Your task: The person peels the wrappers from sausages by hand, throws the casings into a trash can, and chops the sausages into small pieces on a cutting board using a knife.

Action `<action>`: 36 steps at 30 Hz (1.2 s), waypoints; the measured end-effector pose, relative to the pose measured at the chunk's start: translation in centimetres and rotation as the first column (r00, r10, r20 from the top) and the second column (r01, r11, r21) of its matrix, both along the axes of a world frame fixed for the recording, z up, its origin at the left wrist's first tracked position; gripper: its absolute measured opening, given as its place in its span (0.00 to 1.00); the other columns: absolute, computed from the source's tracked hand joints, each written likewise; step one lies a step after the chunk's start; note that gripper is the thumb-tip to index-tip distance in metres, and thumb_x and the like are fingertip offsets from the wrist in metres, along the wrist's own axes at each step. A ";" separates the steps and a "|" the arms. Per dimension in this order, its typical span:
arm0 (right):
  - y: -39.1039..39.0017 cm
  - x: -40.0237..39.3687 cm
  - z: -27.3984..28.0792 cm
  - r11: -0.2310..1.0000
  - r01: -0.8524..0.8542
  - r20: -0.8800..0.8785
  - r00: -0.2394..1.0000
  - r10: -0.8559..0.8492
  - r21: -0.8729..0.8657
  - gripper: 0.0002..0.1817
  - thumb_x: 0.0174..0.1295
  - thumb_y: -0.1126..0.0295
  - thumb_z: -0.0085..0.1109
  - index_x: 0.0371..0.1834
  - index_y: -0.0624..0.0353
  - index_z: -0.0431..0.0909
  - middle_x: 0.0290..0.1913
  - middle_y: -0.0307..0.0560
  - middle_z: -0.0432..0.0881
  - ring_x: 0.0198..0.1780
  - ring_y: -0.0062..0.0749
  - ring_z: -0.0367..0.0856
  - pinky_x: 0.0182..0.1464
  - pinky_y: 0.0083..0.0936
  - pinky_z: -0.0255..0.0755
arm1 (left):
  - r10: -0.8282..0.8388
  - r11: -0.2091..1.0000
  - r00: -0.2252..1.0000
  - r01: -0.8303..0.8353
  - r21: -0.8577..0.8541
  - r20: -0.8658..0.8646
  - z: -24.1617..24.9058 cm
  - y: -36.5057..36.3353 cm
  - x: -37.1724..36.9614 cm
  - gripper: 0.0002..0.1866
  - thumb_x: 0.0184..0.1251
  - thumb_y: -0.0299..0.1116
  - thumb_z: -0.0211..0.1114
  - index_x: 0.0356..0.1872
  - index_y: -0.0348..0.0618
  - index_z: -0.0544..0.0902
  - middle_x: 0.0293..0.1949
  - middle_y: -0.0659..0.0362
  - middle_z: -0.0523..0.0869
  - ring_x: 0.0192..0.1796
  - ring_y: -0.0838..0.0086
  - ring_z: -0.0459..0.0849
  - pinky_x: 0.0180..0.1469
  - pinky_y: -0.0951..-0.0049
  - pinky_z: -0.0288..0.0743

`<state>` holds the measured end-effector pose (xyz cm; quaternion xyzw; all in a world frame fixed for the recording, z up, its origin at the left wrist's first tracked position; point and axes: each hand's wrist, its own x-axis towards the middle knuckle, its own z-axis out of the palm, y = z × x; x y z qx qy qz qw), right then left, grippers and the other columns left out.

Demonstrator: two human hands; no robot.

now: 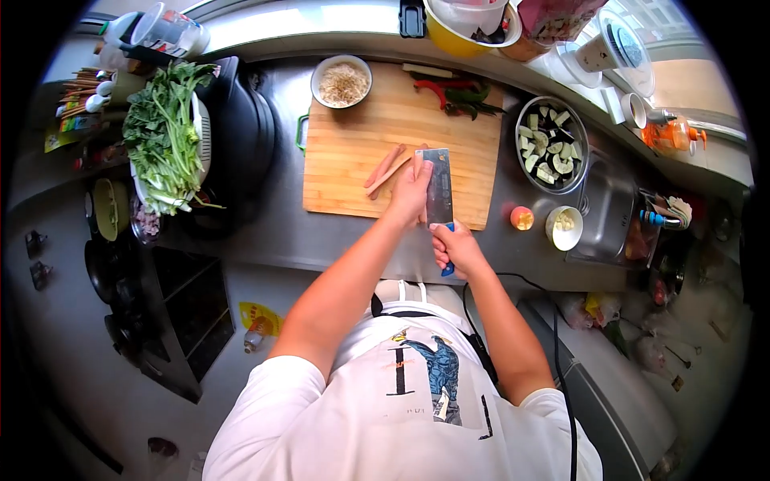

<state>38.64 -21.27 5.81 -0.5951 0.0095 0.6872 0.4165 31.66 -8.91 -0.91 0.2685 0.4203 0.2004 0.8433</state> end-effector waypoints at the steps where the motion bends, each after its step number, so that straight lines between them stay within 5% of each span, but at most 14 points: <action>1: 0.1 -0.1 0.3 1.000 0.021 -0.018 1.000 -0.020 0.009 0.10 0.68 0.67 0.57 0.35 0.55 0.65 0.18 0.36 0.66 0.13 0.20 0.63 0.15 0.23 0.61 | 0.115 0.992 0.993 -0.113 0.058 -0.028 0.5 -0.5 0.4 0.18 0.79 0.45 0.55 0.58 0.45 0.77 0.30 0.69 0.80 0.29 0.84 0.74 0.31 0.79 0.71; 6: 0.2 -1.1 0.2 0.991 0.106 -0.030 0.994 -0.104 0.076 0.10 0.68 0.67 0.57 0.34 0.55 0.65 0.18 0.35 0.66 0.13 0.20 0.63 0.15 0.23 0.61 | 0.241 0.961 0.949 -0.204 0.187 -0.206 2.3 -0.1 0.7 0.17 0.80 0.46 0.53 0.44 0.41 0.78 0.29 0.67 0.78 0.27 0.84 0.71 0.26 0.81 0.66; 10: 0.2 -1.1 -0.1 0.967 0.239 -0.064 0.970 -0.234 0.086 0.10 0.69 0.67 0.56 0.34 0.54 0.65 0.18 0.34 0.65 0.13 0.20 0.63 0.15 0.24 0.61 | 0.379 0.924 0.925 -0.378 0.053 -0.014 4.2 0.9 -0.3 0.20 0.82 0.45 0.44 0.51 0.36 0.72 0.31 0.57 0.84 0.15 0.72 0.76 0.20 0.76 0.74; 12: 0.3 -0.2 -0.5 0.900 0.423 -0.049 0.906 -0.420 0.109 0.10 0.70 0.66 0.55 0.34 0.54 0.65 0.18 0.34 0.64 0.13 0.20 0.63 0.15 0.23 0.60 | 0.496 0.868 0.864 -0.491 0.067 -0.092 0.8 1.8 -1.0 0.21 0.83 0.47 0.41 0.52 0.39 0.72 0.33 0.48 0.85 0.17 0.65 0.80 0.16 0.73 0.74; 14: 0.0 1.3 -0.6 0.901 0.421 -0.002 0.906 -0.423 0.102 0.10 0.70 0.66 0.55 0.35 0.55 0.65 0.18 0.34 0.65 0.14 0.20 0.64 0.15 0.24 0.62 | 0.440 0.895 0.836 -0.377 0.240 -0.327 0.8 3.9 -4.0 0.20 0.81 0.48 0.45 0.49 0.40 0.76 0.32 0.47 0.85 0.29 0.61 0.86 0.22 0.72 0.77; 16: -0.7 2.6 -0.9 0.977 0.207 0.233 0.949 -0.213 0.047 0.09 0.69 0.64 0.55 0.38 0.56 0.67 0.18 0.34 0.65 0.14 0.20 0.64 0.16 0.25 0.63 | 0.406 0.902 0.796 -0.269 0.337 -0.450 0.8 5.5 -6.1 0.19 0.80 0.48 0.50 0.48 0.40 0.77 0.31 0.47 0.85 0.35 0.58 0.87 0.26 0.69 0.79; 18: -1.3 3.5 -1.9 0.991 0.131 0.297 0.946 -0.128 0.010 0.11 0.68 0.62 0.57 0.39 0.58 0.70 0.20 0.36 0.68 0.14 0.20 0.65 0.17 0.25 0.65 | 0.475 0.595 0.538 0.387 0.705 -0.697 -0.1 6.2 -7.3 0.19 0.74 0.47 0.59 0.44 0.39 0.78 0.29 0.48 0.82 0.43 0.53 0.85 0.39 0.59 0.79; 19: -1.3 3.7 -2.2 0.998 0.009 0.433 0.901 0.022 -0.069 0.12 0.67 0.62 0.57 0.40 0.59 0.71 0.21 0.41 0.72 0.16 0.28 0.70 0.19 0.30 0.68 | 0.482 0.521 0.569 0.426 0.740 -0.667 -0.7 6.3 -7.1 0.23 0.65 0.51 0.67 0.43 0.37 0.79 0.35 0.46 0.81 0.44 0.49 0.82 0.49 0.53 0.75; 21: -0.9 4.0 -3.7 0.981 -0.101 0.544 0.821 0.176 -0.166 0.13 0.66 0.61 0.57 0.40 0.61 0.72 0.22 0.47 0.75 0.17 0.36 0.75 0.22 0.35 0.71 | 0.430 0.396 0.550 0.598 0.697 -0.716 -1.2 5.7 -6.9 0.26 0.59 0.52 0.71 0.43 0.38 0.79 0.37 0.46 0.81 0.44 0.49 0.80 0.50 0.55 0.75; 22: -0.7 3.9 -5.2 0.979 -0.194 0.781 0.601 0.172 -0.066 0.14 0.66 0.61 0.57 0.39 0.62 0.72 0.24 0.53 0.78 0.23 0.46 0.78 0.27 0.40 0.72 | 0.385 0.246 0.519 0.739 0.627 -0.763 -1.0 5.4 -6.6 0.29 0.53 0.54 0.75 0.43 0.38 0.79 0.40 0.46 0.80 0.45 0.48 0.79 0.50 0.56 0.75; 23: -0.7 4.0 -6.5 0.950 -0.311 0.938 0.328 0.110 -0.002 0.14 0.65 0.61 0.57 0.38 0.63 0.72 0.27 0.59 0.80 0.28 0.56 0.81 0.32 0.46 0.74 | 0.339 0.260 0.484 0.776 0.575 -0.807 -0.9 5.0 -6.2 0.36 0.45 0.57 0.78 0.48 0.40 0.78 0.44 0.47 0.79 0.50 0.51 0.77 0.54 0.57 0.73; 26: 2.6 4.1 -4.9 0.931 -0.320 0.914 0.297 0.275 -0.176 0.14 0.65 0.61 0.56 0.39 0.63 0.71 0.32 0.65 0.81 0.38 0.67 0.79 0.40 0.52 0.72 | 0.346 0.198 0.532 0.764 0.615 -0.773 -0.2 3.5 -5.8 0.39 0.44 0.55 0.79 0.53 0.42 0.75 0.49 0.49 0.78 0.54 0.53 0.75 0.58 0.57 0.70; 32: 5.4 3.4 -5.2 0.830 -0.505 0.929 0.132 0.345 -0.236 0.12 0.63 0.63 0.57 0.38 0.61 0.70 0.31 0.65 0.81 0.38 0.65 0.80 0.40 0.53 0.73 | 0.430 0.244 0.518 0.722 0.647 -0.740 -1.4 1.9 -6.3 0.44 0.46 0.49 0.80 0.63 0.40 0.69 0.59 0.48 0.73 0.63 0.52 0.70 0.67 0.55 0.62; 36: 5.1 3.0 -4.8 0.794 -0.566 0.901 0.193 0.388 -0.221 0.11 0.62 0.64 0.57 0.38 0.60 0.71 0.32 0.65 0.82 0.38 0.65 0.81 0.40 0.53 0.73 | 0.450 0.249 0.505 0.721 0.647 -0.736 -1.2 1.0 -6.8 0.46 0.48 0.46 0.79 0.66 0.39 0.66 0.62 0.48 0.71 0.65 0.51 0.68 0.68 0.54 0.61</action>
